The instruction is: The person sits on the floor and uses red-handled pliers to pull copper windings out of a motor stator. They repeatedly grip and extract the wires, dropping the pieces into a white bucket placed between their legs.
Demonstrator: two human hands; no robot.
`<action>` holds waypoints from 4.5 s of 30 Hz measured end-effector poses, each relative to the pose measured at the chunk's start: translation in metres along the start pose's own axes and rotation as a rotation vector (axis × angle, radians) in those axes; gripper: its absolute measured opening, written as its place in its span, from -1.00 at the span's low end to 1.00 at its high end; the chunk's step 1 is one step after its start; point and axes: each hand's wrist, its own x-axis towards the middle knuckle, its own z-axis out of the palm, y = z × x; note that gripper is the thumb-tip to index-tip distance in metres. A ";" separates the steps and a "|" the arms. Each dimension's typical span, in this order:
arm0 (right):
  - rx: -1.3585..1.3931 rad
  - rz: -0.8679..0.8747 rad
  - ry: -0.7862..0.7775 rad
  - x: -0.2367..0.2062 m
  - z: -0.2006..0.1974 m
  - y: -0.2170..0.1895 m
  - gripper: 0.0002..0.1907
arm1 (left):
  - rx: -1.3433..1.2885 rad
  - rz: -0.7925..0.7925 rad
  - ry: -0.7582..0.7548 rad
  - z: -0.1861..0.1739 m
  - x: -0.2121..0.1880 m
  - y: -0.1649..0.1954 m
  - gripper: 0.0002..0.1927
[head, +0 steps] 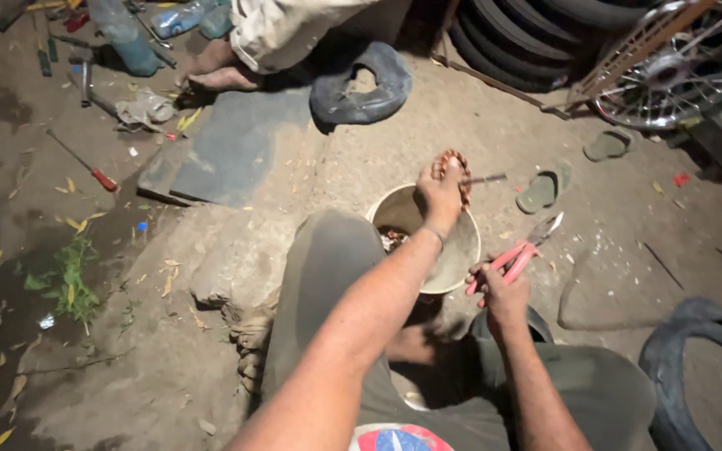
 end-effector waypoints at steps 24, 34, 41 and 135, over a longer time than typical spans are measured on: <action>-0.379 -0.213 -0.274 -0.054 -0.054 0.061 -0.40 | 0.368 -0.004 0.201 -0.081 0.033 -0.006 -0.77; 0.089 -0.016 -0.094 0.051 -0.043 -0.058 -0.61 | 0.077 -0.369 0.101 -0.048 0.035 -0.022 -0.83; 0.435 0.338 0.076 0.084 0.035 0.016 -0.83 | 0.378 -0.252 0.043 -0.073 0.026 -0.039 -0.83; -0.139 0.160 0.030 0.088 0.027 -0.019 -0.57 | 0.187 -0.356 -0.198 -0.072 0.083 0.020 -0.90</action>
